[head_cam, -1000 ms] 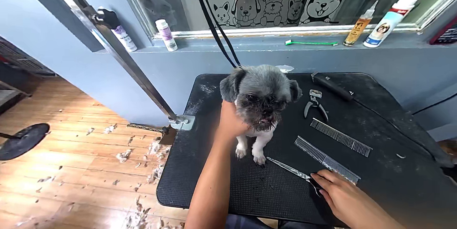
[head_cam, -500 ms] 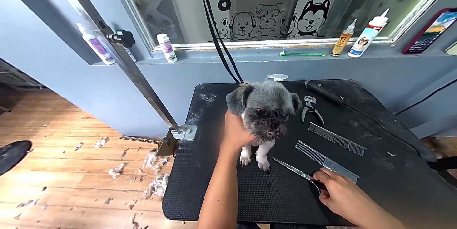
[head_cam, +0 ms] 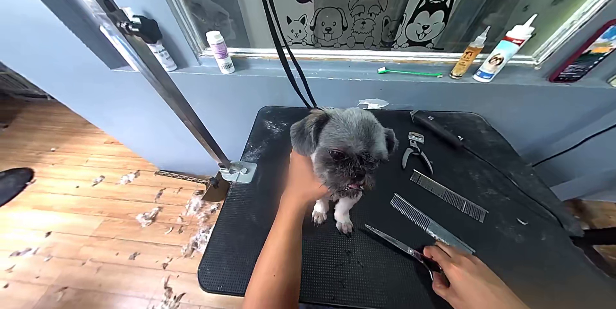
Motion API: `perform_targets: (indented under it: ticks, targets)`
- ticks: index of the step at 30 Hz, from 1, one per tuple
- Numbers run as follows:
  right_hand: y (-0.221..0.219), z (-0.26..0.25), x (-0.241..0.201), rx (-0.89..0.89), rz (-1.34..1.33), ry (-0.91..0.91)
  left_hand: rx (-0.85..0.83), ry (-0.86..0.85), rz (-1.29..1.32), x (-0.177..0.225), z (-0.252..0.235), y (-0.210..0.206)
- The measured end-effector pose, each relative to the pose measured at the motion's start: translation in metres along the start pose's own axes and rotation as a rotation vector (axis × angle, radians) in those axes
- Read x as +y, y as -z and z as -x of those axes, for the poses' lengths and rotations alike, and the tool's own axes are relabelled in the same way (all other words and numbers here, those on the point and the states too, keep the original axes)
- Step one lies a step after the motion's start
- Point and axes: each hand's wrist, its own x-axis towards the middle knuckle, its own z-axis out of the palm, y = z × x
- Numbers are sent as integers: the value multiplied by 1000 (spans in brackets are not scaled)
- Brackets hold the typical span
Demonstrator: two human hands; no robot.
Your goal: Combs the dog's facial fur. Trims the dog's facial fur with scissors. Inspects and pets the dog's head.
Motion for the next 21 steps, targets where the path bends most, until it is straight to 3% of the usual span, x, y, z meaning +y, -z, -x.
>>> perform_targets:
  ticks: [3,7,12,19,21]
  targets:
    - [9,5,7,-62,-47,-8,4,46,-1,5,3,1]
    - [15,8,13,-120,-89,-30,9,-21,-17,2,4,1]
    - [12,13,13,-108,-78,-64,4,-11,-1,0,7,3]
    - [1,6,18,46,-122,-49,18,70,-8,1,4,4]
    - [19,-4,6,223,-274,24,8,54,-31,1,3,3]
